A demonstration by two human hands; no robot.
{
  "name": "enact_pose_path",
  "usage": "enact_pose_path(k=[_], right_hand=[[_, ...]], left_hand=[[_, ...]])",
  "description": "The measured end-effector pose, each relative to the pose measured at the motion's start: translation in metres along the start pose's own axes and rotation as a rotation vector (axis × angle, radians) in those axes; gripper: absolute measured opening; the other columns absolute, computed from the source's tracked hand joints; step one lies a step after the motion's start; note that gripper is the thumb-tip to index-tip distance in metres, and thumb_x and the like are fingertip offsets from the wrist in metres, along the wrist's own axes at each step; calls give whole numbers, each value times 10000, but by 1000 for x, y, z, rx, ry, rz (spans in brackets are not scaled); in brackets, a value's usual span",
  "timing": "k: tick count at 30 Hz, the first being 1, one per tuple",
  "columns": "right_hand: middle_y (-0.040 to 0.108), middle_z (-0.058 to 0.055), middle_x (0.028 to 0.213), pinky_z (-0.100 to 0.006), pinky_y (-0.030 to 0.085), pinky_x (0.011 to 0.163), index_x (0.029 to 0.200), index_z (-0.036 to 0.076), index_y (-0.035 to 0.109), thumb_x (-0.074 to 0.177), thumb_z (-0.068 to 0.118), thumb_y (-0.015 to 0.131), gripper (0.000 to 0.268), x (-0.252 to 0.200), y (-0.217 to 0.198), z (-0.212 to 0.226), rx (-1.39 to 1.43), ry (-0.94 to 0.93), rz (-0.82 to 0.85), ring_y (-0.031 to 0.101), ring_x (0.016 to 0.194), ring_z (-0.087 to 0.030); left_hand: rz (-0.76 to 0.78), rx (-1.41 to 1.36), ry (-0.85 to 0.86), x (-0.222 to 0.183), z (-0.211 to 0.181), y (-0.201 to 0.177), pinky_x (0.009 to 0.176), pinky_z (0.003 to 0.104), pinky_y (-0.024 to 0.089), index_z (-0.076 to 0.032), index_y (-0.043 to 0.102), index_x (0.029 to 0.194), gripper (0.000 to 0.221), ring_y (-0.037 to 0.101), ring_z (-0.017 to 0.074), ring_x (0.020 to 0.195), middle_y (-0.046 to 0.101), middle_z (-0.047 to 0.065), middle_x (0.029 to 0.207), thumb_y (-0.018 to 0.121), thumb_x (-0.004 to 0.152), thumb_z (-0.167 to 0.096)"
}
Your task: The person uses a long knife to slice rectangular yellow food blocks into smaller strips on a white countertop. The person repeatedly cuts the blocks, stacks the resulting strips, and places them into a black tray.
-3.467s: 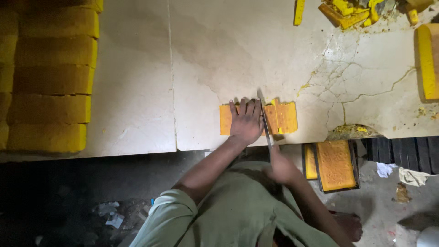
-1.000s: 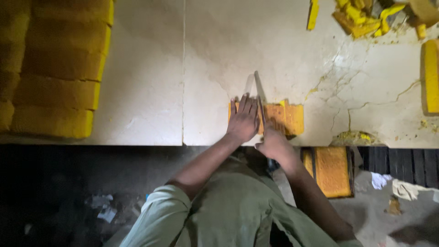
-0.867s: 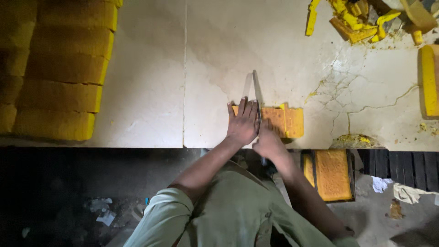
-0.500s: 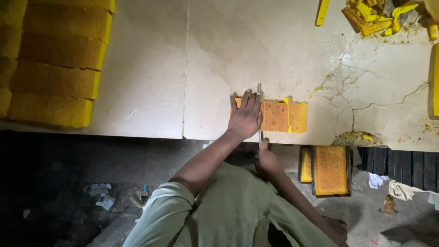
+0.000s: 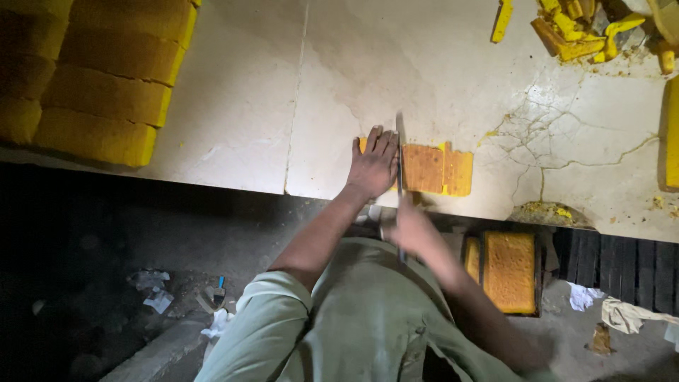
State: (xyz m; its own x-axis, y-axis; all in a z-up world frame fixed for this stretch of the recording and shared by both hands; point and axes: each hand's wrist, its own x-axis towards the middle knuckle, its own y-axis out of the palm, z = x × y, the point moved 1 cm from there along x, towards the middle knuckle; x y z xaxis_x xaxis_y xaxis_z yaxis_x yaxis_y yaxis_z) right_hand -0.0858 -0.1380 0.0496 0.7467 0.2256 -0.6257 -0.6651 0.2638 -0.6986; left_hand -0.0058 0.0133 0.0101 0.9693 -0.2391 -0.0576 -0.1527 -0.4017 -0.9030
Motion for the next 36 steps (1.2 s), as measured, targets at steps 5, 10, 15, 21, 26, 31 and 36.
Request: enact_pose_path(k=[5, 10, 15, 21, 26, 31, 36], right_hand=[[668, -343, 1047, -502, 561, 871, 1417, -95, 231, 738, 179, 806, 930, -33, 50, -36, 82, -20, 36, 676, 1020, -455], [696, -333, 956, -531, 562, 828, 1488, -131, 238, 887, 96, 642, 759, 18, 46, -11, 60, -2, -158, 712, 915, -459], [726, -265, 972, -485, 565, 857, 1314, -91, 369, 728, 169, 825, 787, 42, -15, 12, 161, 58, -99, 718, 956, -422], [679, -318, 1091, -505, 554, 864, 1395, -63, 438, 678, 35, 717, 775, 50, -30, 38, 96, 19, -273, 682, 1037, -472], [685, -353, 1011, -573, 546, 824, 1373, 56, 334, 591, 120, 845, 936, -30, 25, 15, 69, -157, -184, 663, 961, -525], [681, -348, 930, -539, 562, 734, 1436, -41, 188, 772, 63, 760, 883, -16, 74, -17, 85, -8, -128, 667, 887, -530], [668, -358, 926, -525, 553, 766, 1367, -113, 266, 699, 85, 797, 876, 43, 47, -5, 178, -106, -258, 674, 904, -508]], left_hand=[[-118, 13, 49, 3, 4, 4, 1154, 716, 260, -71, 409, 1532, 630, 268, 325, 1536, 409, 110, 1574, 512, 966, -329], [-143, -47, 60, 9, 11, 15, 1156, 726, 242, -46, 416, 1516, 628, 266, 337, 1520, 409, 130, 1571, 520, 966, -331], [-94, -73, 121, 10, 22, 12, 1164, 721, 174, -24, 348, 1555, 667, 180, 338, 1555, 307, 160, 1644, 483, 966, -306], [-60, -97, 115, 8, 27, 10, 1200, 697, 170, -24, 295, 1590, 675, 130, 381, 1570, 248, 148, 1676, 465, 1007, -319], [-53, -84, 129, 10, 31, 3, 1204, 678, 197, -8, 307, 1585, 727, 179, 382, 1562, 285, 158, 1657, 497, 953, -314], [-111, -91, 127, 10, 27, 10, 1213, 681, 205, 13, 317, 1579, 706, 191, 389, 1562, 292, 176, 1654, 506, 971, -295], [-74, -168, 141, 4, 35, 13, 1225, 667, 185, 13, 319, 1569, 683, 161, 378, 1581, 258, 195, 1673, 478, 971, -277]])
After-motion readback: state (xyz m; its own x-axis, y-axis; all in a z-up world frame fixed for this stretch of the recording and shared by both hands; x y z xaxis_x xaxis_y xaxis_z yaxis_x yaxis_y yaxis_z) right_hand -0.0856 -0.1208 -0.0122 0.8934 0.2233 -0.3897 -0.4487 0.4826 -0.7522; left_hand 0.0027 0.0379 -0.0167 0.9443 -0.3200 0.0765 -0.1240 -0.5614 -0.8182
